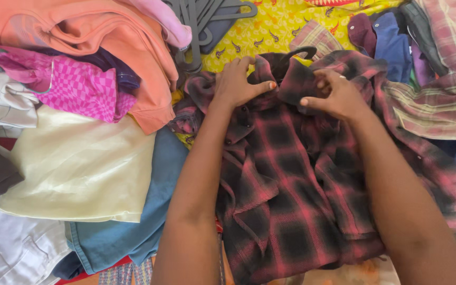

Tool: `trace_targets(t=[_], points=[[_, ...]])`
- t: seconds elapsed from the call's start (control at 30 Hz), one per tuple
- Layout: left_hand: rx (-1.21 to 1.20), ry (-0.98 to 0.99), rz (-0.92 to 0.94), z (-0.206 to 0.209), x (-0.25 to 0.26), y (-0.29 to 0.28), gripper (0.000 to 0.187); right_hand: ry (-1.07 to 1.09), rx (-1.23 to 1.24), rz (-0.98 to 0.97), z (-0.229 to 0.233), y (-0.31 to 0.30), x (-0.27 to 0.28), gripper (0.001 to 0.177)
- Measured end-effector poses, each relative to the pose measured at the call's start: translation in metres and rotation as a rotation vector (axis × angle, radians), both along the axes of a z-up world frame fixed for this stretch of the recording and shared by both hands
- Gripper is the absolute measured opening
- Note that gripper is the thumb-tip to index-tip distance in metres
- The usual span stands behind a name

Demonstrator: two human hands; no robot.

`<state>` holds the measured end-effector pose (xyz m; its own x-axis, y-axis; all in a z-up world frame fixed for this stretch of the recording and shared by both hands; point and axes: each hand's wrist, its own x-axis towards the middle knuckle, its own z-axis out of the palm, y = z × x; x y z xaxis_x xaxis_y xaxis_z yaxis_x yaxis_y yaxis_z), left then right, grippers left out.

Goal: The person picks up a plaid shirt from a pile of clothes, buttons it, places it on a hanger, and adjusts the collar and shoulders. The shirt is then held up briefly before being placed back on the pile.

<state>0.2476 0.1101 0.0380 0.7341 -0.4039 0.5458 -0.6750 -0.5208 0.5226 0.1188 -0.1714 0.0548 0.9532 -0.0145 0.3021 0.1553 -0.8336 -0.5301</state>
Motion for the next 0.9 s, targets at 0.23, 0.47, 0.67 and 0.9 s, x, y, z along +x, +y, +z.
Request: trace_targets(t=[0.23,0.47,0.67,0.9], points=[[0.181,0.187,0.155,0.007,-0.023,-0.039,0.072,-0.14,-0.323,-0.318,-0.011,0.088,0.005,0.08],[0.026,0.086,-0.017,0.002,-0.003,-0.019,0.056,-0.321,-0.107,-0.287,-0.023,0.024,0.017,0.031],[0.105,0.157,0.238,-0.003,0.013,-0.018,0.02,-0.347,0.028,-0.157,-0.034,0.0,0.027,0.028],[-0.546,0.691,-0.25,0.004,0.044,-0.024,0.023,-0.497,0.066,-0.262,-0.026,-0.02,0.031,0.009]])
